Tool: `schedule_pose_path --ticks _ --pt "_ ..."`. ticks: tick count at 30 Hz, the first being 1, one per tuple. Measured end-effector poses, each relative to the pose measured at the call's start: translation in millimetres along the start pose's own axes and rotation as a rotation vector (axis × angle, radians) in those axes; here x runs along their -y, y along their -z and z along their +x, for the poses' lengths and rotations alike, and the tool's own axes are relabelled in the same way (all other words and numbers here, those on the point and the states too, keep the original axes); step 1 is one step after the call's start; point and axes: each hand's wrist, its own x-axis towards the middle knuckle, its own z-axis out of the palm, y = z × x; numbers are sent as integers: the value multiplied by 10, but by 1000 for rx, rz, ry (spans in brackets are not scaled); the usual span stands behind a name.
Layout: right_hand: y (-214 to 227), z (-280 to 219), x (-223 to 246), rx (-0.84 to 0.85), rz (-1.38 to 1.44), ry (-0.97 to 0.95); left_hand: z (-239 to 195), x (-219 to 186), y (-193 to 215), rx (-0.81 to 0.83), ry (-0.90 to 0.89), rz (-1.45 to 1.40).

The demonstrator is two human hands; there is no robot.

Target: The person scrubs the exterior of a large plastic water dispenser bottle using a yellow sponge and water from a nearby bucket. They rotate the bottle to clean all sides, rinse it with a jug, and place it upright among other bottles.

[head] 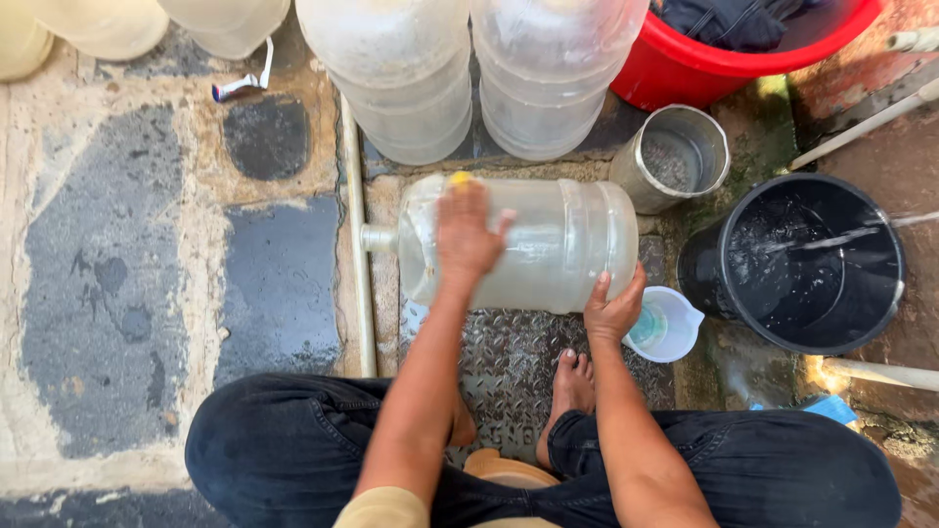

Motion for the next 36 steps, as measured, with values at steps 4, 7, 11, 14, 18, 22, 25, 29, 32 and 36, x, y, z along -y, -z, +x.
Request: schedule_pose_path --ticks 4,7,11,14,18,22,25,29,32,36 --pt "-53 -20 29 -8 16 -15 179 323 391 239 94 108" --pt "-77 -62 -124 -7 15 31 -68 -232 311 57 -68 110" --pt "-134 -193 -731 -154 3 -219 -250 -581 161 -58 -180 -51" --pt "109 -45 -1215 -278 -139 -903 -298 -595 165 -81 -196 -81" --pt "244 352 -1298 -302 921 -1567 -382 -591 168 -53 -199 -92" --pt "364 405 -1059 -304 1361 -1603 -420 -586 189 -28 -182 -75" --pt "406 474 -968 -181 1652 -1377 -437 -585 214 -34 -183 -85" --pt "551 840 -370 308 1567 -901 -390 -629 179 -61 -140 -112" --pt "346 958 828 739 1163 -547 -343 -684 138 -46 -106 -89" --pt "126 828 1544 901 325 242 -202 -727 -13 20 -128 36"
